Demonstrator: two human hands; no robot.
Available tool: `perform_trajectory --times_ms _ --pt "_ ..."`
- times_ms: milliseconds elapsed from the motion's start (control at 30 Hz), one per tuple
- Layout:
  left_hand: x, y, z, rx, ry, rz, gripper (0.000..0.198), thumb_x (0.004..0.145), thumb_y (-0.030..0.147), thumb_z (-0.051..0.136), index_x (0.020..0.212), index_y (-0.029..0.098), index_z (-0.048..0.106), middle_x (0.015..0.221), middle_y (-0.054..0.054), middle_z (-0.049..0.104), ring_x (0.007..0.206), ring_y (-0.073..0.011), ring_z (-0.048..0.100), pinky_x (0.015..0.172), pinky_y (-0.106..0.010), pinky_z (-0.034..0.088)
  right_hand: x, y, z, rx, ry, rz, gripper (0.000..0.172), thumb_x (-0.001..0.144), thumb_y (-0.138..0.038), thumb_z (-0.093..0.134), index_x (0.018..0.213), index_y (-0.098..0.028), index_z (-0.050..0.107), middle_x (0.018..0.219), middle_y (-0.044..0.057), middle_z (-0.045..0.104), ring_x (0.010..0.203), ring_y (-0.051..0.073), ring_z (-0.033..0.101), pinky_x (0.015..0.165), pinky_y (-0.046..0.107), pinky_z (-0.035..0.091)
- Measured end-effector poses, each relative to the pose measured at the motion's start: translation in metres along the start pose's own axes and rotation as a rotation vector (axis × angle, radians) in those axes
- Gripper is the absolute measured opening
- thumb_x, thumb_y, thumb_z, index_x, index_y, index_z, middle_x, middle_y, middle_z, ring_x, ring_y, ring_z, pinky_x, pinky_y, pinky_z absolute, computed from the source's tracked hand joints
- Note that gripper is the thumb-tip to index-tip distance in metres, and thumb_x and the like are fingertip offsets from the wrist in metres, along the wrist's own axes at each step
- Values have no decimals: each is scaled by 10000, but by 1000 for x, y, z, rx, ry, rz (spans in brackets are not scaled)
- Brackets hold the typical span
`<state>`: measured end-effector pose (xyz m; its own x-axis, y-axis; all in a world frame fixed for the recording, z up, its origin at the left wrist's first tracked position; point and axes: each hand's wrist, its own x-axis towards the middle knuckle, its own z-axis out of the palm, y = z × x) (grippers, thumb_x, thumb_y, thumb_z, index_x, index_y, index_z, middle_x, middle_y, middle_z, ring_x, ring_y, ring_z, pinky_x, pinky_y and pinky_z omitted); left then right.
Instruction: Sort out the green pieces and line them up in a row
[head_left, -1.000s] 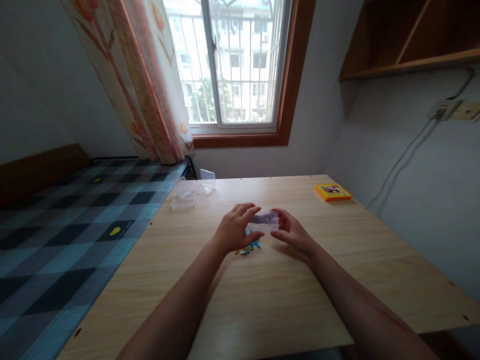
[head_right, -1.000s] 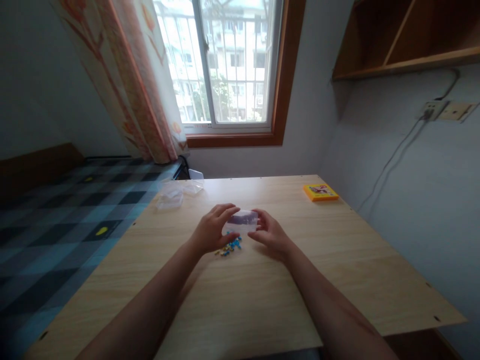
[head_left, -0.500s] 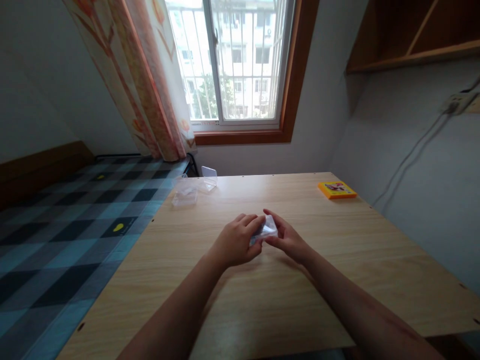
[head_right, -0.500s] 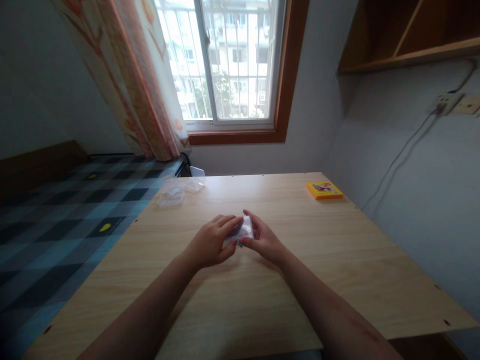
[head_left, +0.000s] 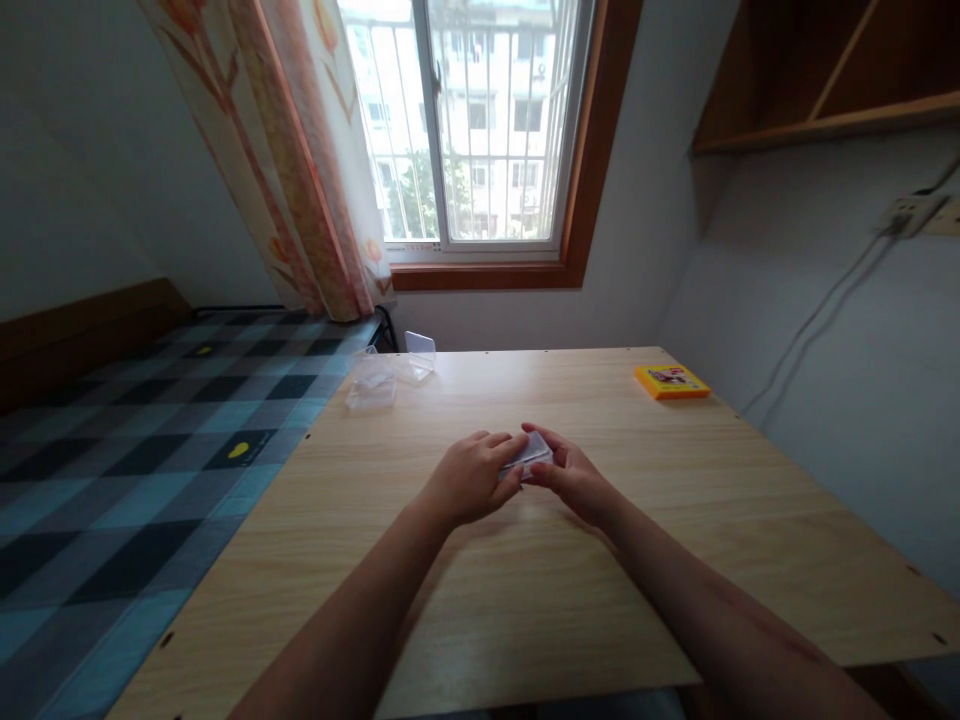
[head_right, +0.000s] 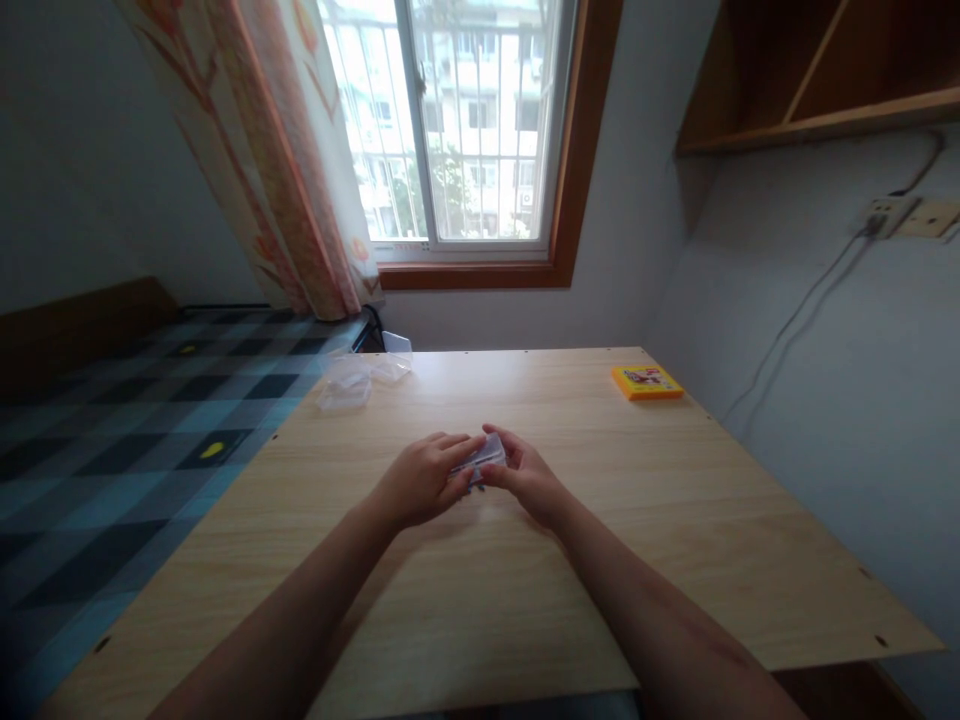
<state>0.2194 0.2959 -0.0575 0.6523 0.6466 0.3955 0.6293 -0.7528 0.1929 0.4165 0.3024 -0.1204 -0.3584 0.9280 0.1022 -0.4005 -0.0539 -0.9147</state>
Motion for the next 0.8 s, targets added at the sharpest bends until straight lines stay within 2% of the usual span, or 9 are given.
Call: perform_trajectory --times_ms 200,267,333,400,467,500,600,700,800 --pt "-2 -6 -8 -178 55 -92 371 956 280 414 1208 234 682 1042 -69 748 906 -224 699 809 -347 546 0 -4 3 -37 -127 -52 680 665 -275 878 1286 -253 602 1249 63 653 1112 239 626 989 400 500" --pt "-3 -10 -9 -237 88 -137 354 958 303 431 1172 230 703 1005 -66 757 867 -213 708 778 -327 548 -1 -4 4 -40 -157 -67 719 688 -285 866 1341 -262 567 1267 73 639 1125 242 622 996 402 491" --pt "-3 -16 -5 -335 159 -240 355 962 353 454 1179 209 696 931 -68 758 773 -193 712 705 -300 554 -2 -4 2 -24 -163 -58 891 708 -303 858 1480 -308 412 1244 74 642 1100 241 640 977 419 499" --pt "-2 -23 1 -515 254 -401 398 953 429 481 1201 179 667 879 -71 746 640 -163 696 567 -254 537 -4 -5 -1 -16 -184 -41 1092 713 -313 860 1570 -370 186 1232 68 643 1084 244 654 973 444 499" --pt "0 -32 8 -727 317 -552 464 924 500 509 1210 155 629 874 -75 730 536 -145 664 429 -218 479 -5 -5 -4 -30 -231 -37 1174 724 -319 857 1582 -399 60 1242 68 639 1092 246 657 986 459 487" --pt "1 -36 11 -801 338 -613 487 905 524 523 1195 145 620 848 -69 719 495 -137 640 387 -210 452 -6 -6 -6 -41 -255 -43 1168 733 -323 853 1582 -402 56 1250 69 636 1101 246 656 995 461 479" --pt "3 -43 16 -886 370 -697 492 857 556 565 1084 126 636 715 -31 667 435 -114 567 351 -198 408 -5 -6 -10 -97 -295 -72 977 764 -346 830 1558 -372 260 1281 79 622 1133 248 640 1016 459 462" --pt "3 -43 17 -879 386 -660 483 841 577 579 1007 129 652 664 -16 631 478 -115 553 377 -198 410 -4 -8 -13 -164 -280 -71 761 764 -346 827 1447 -326 491 1309 82 609 1152 254 625 1025 457 464" --pt "0 -40 20 -844 429 -553 526 889 606 508 1082 141 660 745 -38 650 630 -143 602 482 -220 480 -2 -11 -16 -165 -285 -75 793 731 -309 852 1439 -329 496 1301 74 612 1164 262 627 1038 469 462"
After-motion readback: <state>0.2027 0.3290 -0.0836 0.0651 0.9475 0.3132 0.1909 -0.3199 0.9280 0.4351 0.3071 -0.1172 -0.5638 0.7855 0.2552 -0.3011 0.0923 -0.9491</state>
